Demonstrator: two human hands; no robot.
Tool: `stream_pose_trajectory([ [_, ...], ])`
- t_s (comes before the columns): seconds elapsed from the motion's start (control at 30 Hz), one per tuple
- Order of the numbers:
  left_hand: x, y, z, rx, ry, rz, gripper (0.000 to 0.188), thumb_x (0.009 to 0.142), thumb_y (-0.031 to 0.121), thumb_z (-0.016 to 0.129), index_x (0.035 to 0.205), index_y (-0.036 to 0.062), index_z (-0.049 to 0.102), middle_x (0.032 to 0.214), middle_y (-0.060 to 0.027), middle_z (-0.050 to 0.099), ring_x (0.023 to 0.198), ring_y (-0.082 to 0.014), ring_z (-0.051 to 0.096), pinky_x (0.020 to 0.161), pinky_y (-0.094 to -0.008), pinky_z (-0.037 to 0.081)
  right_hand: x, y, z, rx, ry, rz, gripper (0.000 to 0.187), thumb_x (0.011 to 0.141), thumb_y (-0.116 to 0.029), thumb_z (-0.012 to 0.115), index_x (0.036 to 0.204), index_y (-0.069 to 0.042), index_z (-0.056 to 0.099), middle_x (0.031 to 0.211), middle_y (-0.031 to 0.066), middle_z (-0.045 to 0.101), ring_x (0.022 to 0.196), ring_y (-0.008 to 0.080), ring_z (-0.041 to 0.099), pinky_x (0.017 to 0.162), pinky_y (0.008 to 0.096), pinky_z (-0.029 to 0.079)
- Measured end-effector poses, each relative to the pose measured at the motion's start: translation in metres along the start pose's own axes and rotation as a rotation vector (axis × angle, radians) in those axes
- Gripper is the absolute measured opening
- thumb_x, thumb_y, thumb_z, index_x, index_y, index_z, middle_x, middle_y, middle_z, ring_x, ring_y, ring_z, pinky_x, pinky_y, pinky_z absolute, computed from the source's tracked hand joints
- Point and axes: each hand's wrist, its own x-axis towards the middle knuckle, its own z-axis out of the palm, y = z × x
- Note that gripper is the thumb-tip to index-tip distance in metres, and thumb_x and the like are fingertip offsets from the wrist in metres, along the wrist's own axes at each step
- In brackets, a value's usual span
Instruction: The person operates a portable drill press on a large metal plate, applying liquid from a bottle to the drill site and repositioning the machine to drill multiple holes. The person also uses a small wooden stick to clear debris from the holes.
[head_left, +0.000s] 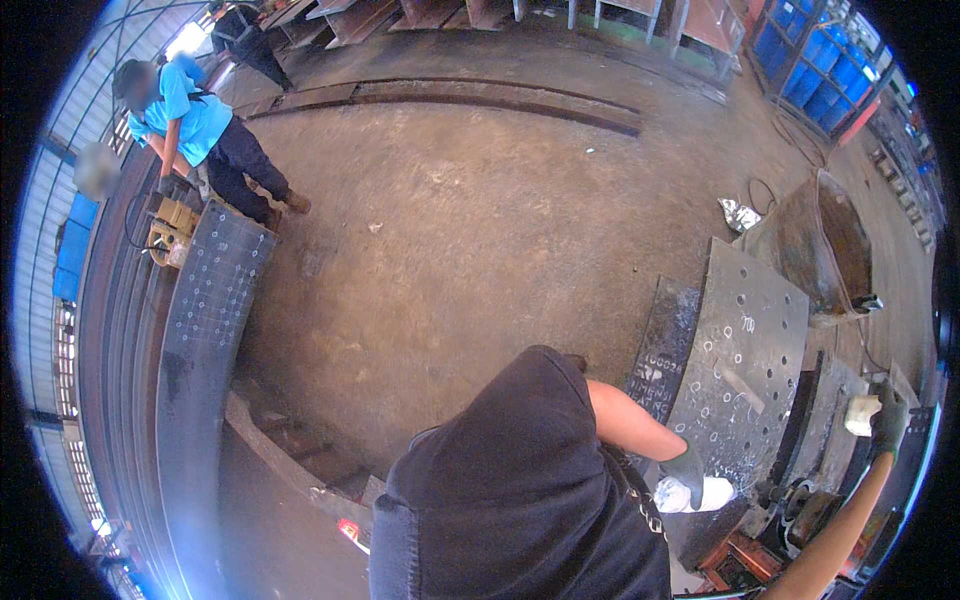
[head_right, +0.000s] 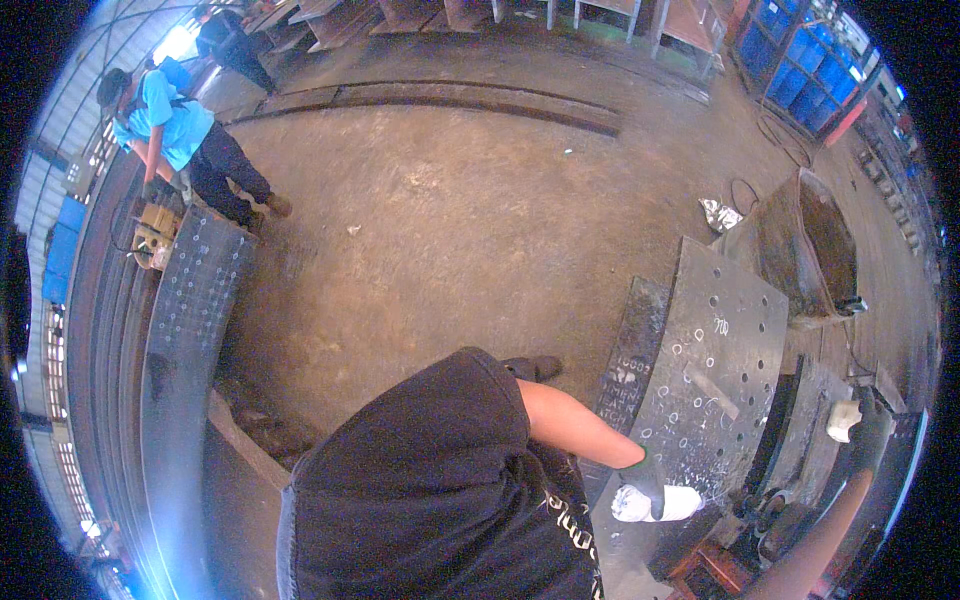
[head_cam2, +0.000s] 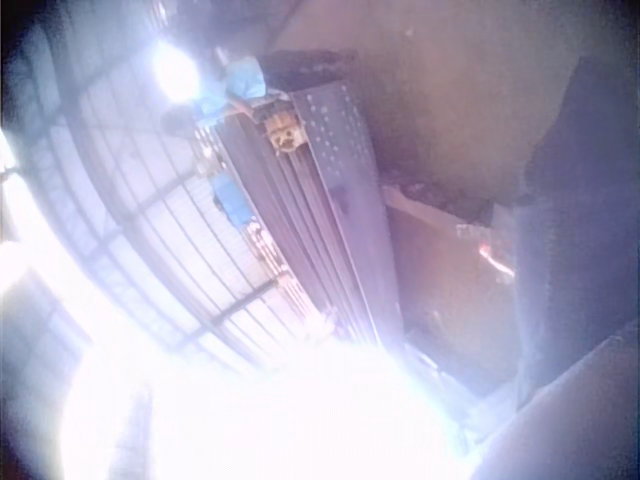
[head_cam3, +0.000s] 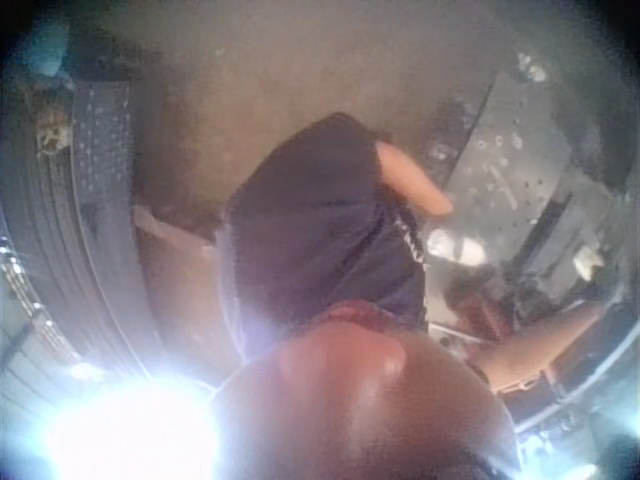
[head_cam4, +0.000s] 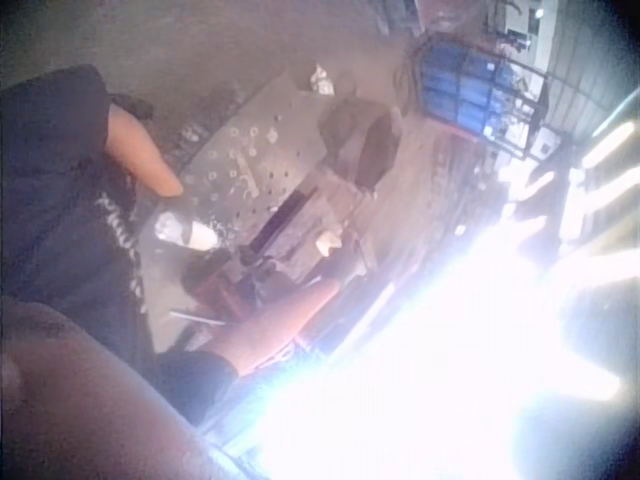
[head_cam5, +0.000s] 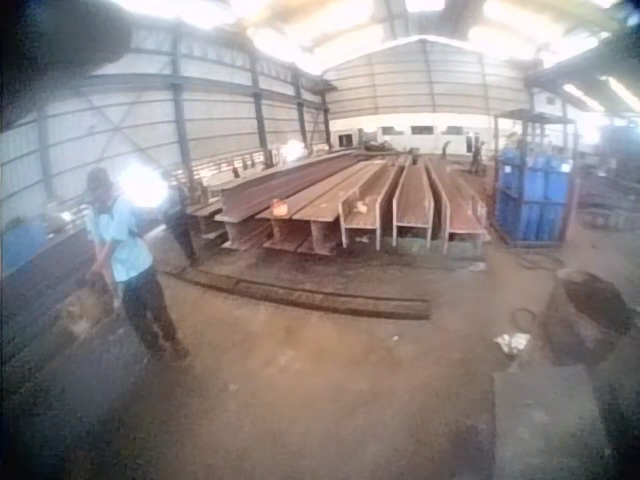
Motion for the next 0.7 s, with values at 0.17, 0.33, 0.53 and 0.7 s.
stream_pose_trajectory([
  [0.17, -0.014, 0.006, 0.001, 0.043, -0.025, 0.054, 0.054, 0.08, 0.044, 0.084, 0.112, 0.0015, 0.076, 0.105, -0.0133, 0.078, 0.091, -0.0285, 0.075, 0.083, -0.0418, 0.06, -0.013, 0.032, 0.022, -0.15, 0.264, -0.148, 0.044, 0.105, -0.04, 0.063, 0.099, 0.002, 0.075, 0.084, 0.0123, 0.07, 0.079, 0.0233, 0.064, 0.071, 0.0414, 0.048],
  [0.33, -0.03, 0.014, -0.004, 0.059, -0.008, 0.087, 0.056, 0.079, 0.046, 0.084, 0.111, 0.0016, 0.076, 0.106, -0.0129, 0.078, 0.091, -0.0283, 0.075, 0.083, -0.0415, 0.06, 0.004, 0.028, 0.045, 0.188, 0.261, 0.076, 0.043, 0.104, -0.043, 0.066, 0.084, -0.005, 0.072, 0.073, 0.0008, 0.058, 0.068, 0.0181, 0.058, 0.062, 0.0376, 0.043],
  [0.53, -0.026, 0.008, 0.001, 0.09, -0.055, 0.082, 0.056, 0.079, 0.046, 0.085, 0.112, 0.0017, 0.076, 0.106, -0.0129, 0.078, 0.091, -0.0282, 0.075, 0.083, -0.0414, 0.06, -0.016, 0.098, 0.023, -0.046, -0.124, 0.24, 0.065, 0.082, 0.005, 0.063, 0.144, -0.015, 0.064, 0.114, 0.0198, 0.072, 0.105, 0.0363, 0.069, 0.088, 0.0434, 0.053],
  [0.7, -0.02, 0.004, -0.005, 0.051, -0.009, 0.062, 0.056, 0.078, 0.046, 0.085, 0.112, 0.0018, 0.076, 0.106, -0.013, 0.078, 0.091, -0.0281, 0.075, 0.083, -0.0414, 0.06, 0.017, 0.088, 0.054, -0.319, -0.047, -0.055, 0.081, 0.074, 0.005, 0.066, 0.151, -0.016, 0.058, 0.117, 0.0212, 0.07, 0.108, 0.0401, 0.066, 0.092, 0.0479, 0.052],
])
